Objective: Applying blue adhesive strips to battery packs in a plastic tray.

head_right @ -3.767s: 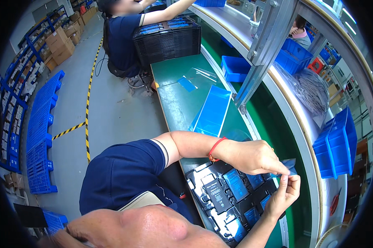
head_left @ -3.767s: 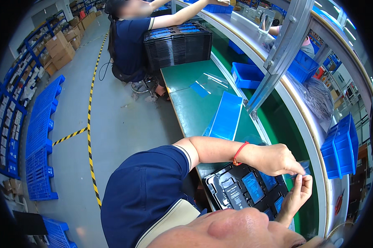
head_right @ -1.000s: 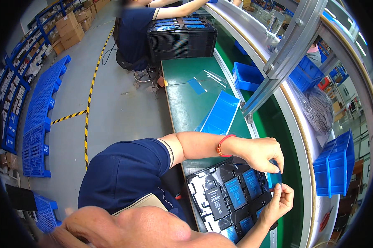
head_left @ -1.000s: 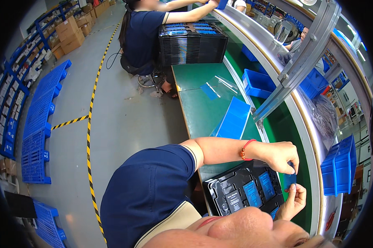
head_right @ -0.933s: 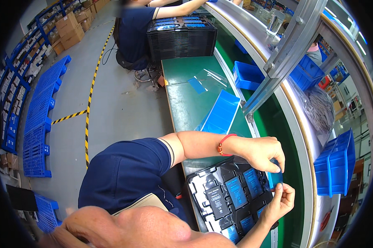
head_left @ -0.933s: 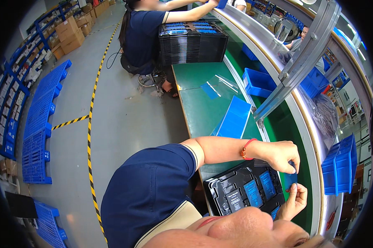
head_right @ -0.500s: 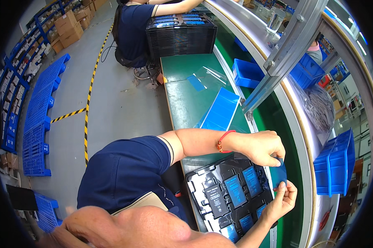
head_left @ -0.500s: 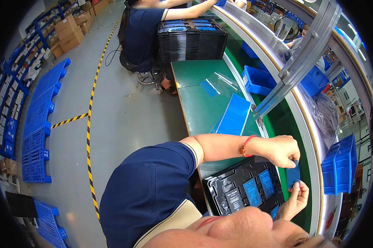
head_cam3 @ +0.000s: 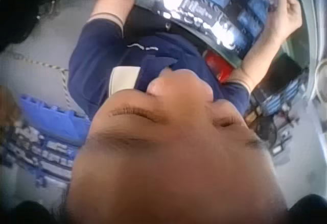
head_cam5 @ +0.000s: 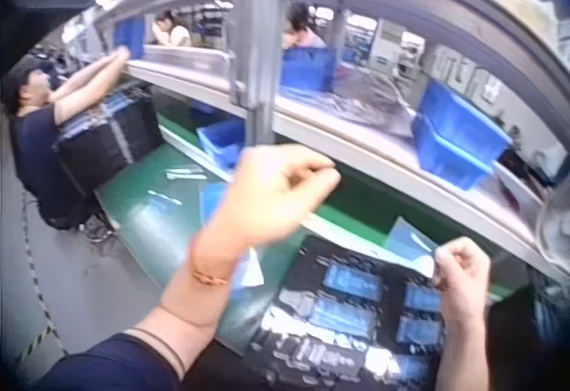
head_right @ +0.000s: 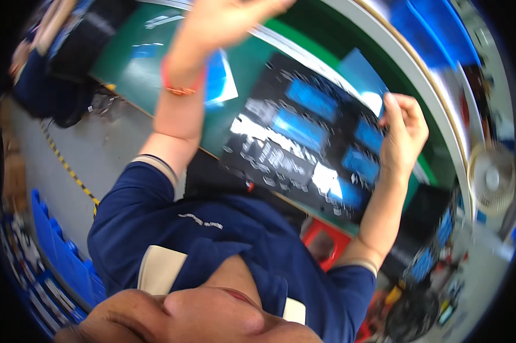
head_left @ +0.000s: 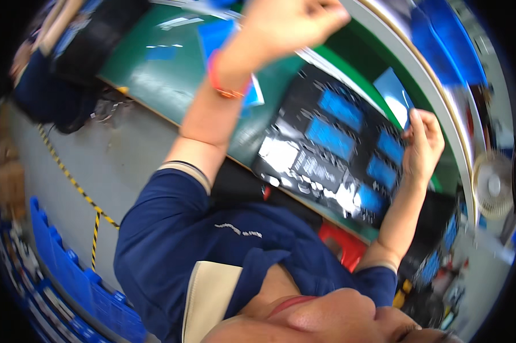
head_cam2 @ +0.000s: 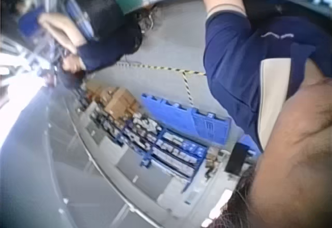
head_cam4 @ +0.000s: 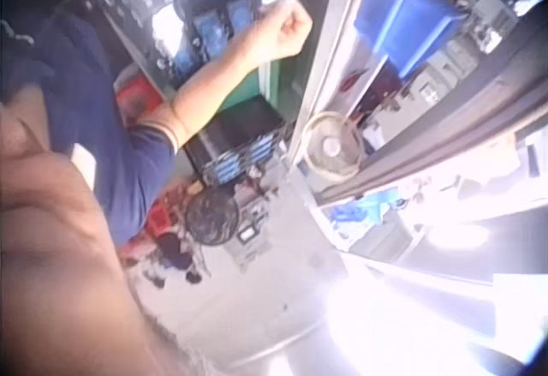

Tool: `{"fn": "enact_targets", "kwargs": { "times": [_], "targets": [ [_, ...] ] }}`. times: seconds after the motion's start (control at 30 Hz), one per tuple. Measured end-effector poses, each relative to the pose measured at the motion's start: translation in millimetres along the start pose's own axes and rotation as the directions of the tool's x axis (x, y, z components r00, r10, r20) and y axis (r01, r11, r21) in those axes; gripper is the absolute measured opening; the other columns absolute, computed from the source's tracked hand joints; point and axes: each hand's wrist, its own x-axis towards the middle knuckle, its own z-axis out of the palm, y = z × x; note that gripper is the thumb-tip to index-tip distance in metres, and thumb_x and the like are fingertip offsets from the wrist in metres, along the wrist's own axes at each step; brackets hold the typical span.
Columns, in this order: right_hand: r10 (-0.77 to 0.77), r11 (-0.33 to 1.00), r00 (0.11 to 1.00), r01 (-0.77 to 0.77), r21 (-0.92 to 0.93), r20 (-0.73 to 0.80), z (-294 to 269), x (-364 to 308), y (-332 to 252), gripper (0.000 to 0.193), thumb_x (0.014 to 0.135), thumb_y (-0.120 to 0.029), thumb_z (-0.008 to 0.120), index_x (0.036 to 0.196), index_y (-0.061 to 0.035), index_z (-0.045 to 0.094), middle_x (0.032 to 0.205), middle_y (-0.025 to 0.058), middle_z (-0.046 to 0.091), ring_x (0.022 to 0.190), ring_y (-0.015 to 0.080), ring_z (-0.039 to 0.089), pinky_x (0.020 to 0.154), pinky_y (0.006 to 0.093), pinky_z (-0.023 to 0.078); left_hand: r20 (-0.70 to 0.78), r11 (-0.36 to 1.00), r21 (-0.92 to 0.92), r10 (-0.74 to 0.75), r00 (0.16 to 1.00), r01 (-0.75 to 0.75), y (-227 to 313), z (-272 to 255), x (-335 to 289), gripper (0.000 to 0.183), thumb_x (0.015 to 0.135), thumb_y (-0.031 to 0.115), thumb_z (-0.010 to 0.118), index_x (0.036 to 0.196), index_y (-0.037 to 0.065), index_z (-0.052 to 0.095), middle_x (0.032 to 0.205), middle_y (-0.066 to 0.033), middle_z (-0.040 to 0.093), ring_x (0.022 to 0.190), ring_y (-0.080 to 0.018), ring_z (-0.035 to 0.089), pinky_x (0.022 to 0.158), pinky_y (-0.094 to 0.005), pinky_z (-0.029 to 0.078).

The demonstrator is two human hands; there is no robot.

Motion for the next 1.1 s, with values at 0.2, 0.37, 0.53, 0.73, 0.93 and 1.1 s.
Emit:
{"fn": "enact_targets", "kwargs": {
  "times": [0.2, 0.37, 0.53, 0.73, 0.93, 1.1],
  "targets": [
    [0.348, 0.937, 0.922, -0.348, -0.031, 0.169, 0, -86, -10, 0.011, 0.082, -0.008, 0.07, 0.077, -0.0029, 0.061, 0.055, -0.0019, 0.053, 0.042, 0.0034, 0.043, 0.039, 0.0182, 0.032, -0.119, 0.958, -0.286, -0.054, 0.991, 0.018, 17, -19, -15, 0.015, 0.084, 0.007, 0.066, 0.088, -0.007, 0.067, 0.071, -0.0035, 0.065, 0.063, -0.006, 0.056, 0.057, -0.0199, 0.045],
    [0.491, 0.866, 0.835, -0.499, -0.033, 0.248, 26, -123, -2, 0.012, 0.083, -0.005, 0.069, 0.077, -0.0024, 0.059, 0.053, -0.0023, 0.051, 0.039, 0.0021, 0.04, 0.034, 0.0187, 0.03, -0.098, 0.965, -0.262, -0.047, 0.994, 0.02, 26, -20, -22, 0.016, 0.084, 0.008, 0.066, 0.088, -0.007, 0.067, 0.07, -0.0034, 0.065, 0.062, -0.0062, 0.056, 0.056, -0.0202, 0.045],
    [0.499, 0.859, 0.823, -0.51, -0.032, 0.272, 34, -123, 0, 0.013, 0.084, -0.005, 0.068, 0.076, -0.0025, 0.058, 0.051, -0.0027, 0.051, 0.037, 0.0017, 0.038, 0.032, 0.0187, 0.028, -0.093, 0.959, -0.282, -0.049, 0.994, 0.02, 26, -24, -24, 0.016, 0.085, 0.009, 0.066, 0.087, -0.007, 0.067, 0.069, -0.0027, 0.064, 0.061, -0.0059, 0.055, 0.055, -0.0203, 0.045],
    [0.499, 0.86, 0.821, -0.508, -0.044, 0.276, 35, -121, 3, 0.013, 0.085, -0.004, 0.067, 0.075, -0.0028, 0.057, 0.05, -0.0027, 0.05, 0.035, 0.0015, 0.038, 0.031, 0.019, 0.027, -0.104, 0.968, -0.25, -0.023, 0.994, -0.004, 27, -24, -23, 0.017, 0.085, 0.01, 0.066, 0.086, -0.007, 0.067, 0.067, -0.0013, 0.063, 0.059, -0.0047, 0.054, 0.053, -0.0199, 0.043],
    [0.497, 0.865, 0.825, -0.495, -0.082, 0.271, 36, -121, 3, 0.014, 0.085, -0.002, 0.066, 0.074, -0.0031, 0.056, 0.05, -0.0032, 0.05, 0.035, 0.001, 0.038, 0.031, 0.0188, 0.026, -0.081, 0.968, -0.247, -0.071, 0.994, 0.049, 27, -23, -21, 0.016, 0.084, 0.01, 0.066, 0.085, -0.007, 0.067, 0.066, -0.001, 0.062, 0.058, -0.0044, 0.053, 0.052, -0.0198, 0.042],
    [0.493, 0.868, 0.827, -0.49, -0.085, 0.27, 35, -122, 5, 0.016, 0.085, -0.001, 0.066, 0.073, -0.0037, 0.056, 0.049, -0.0035, 0.05, 0.035, 0.0006, 0.038, 0.031, 0.0187, 0.025, -0.094, 0.972, -0.236, -0.038, 0.995, 0.015, 28, -23, -22, 0.016, 0.084, 0.009, 0.066, 0.085, -0.007, 0.067, 0.065, -0.0011, 0.062, 0.058, -0.0043, 0.053, 0.052, -0.0197, 0.042]
  ]
}}
